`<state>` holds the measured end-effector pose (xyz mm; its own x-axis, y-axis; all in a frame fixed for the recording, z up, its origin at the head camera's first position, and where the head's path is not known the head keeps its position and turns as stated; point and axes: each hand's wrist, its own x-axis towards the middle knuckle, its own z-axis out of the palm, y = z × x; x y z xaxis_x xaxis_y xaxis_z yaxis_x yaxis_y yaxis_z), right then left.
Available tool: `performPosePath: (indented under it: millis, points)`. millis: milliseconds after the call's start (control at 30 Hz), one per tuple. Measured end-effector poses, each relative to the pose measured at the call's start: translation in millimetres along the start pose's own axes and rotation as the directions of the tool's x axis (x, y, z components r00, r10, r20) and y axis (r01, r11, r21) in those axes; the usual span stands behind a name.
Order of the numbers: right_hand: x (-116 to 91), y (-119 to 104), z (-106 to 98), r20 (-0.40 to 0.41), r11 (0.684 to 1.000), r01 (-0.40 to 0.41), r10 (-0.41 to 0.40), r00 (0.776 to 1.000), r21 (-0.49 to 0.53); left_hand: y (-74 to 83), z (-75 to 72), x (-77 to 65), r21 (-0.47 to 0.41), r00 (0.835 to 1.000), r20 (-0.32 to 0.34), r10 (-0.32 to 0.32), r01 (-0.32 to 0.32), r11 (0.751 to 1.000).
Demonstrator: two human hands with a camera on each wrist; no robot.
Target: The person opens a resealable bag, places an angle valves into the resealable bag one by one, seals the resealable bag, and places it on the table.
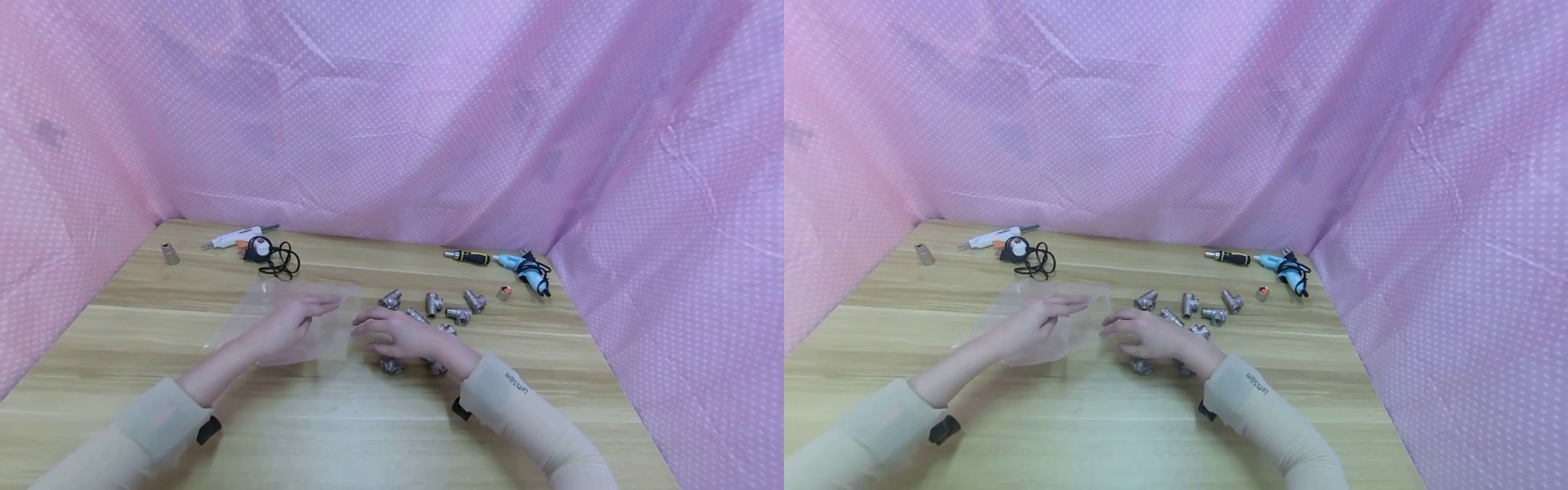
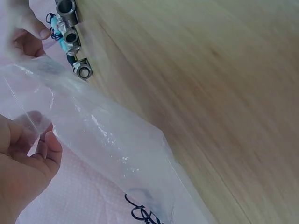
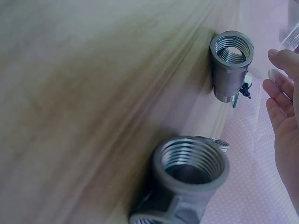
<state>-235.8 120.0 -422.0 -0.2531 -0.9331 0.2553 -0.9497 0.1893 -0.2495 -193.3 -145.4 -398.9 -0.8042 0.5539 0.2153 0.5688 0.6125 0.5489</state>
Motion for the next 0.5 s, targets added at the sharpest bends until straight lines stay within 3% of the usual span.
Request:
performPosePath:
  millis: [233, 367, 500]
  points:
    - [-1.2, 1.0, 1.2, -0.007, 1.000, 0.001, -0.001, 1.000, -0.005, 6.5, 0.7, 0.4, -0.070, 0.987, 0.044, -0.153, 0.156, 0.985]
    - [-2.4, 1.4, 1.4, -0.018, 1.000, 0.004, -0.004, 1.000, -0.003, 6.7, 0.1, 1.1, -0.096, 0.987, 0.030, -0.158, 0.161, 0.982]
    - [-4.2, 1.7, 2.3, -0.015, 1.000, -0.001, 0.001, 1.000, 0.000, 0.5, -1.6, -1.1, -0.145, 0.991, 0.049, -0.123, 0.129, 0.981]
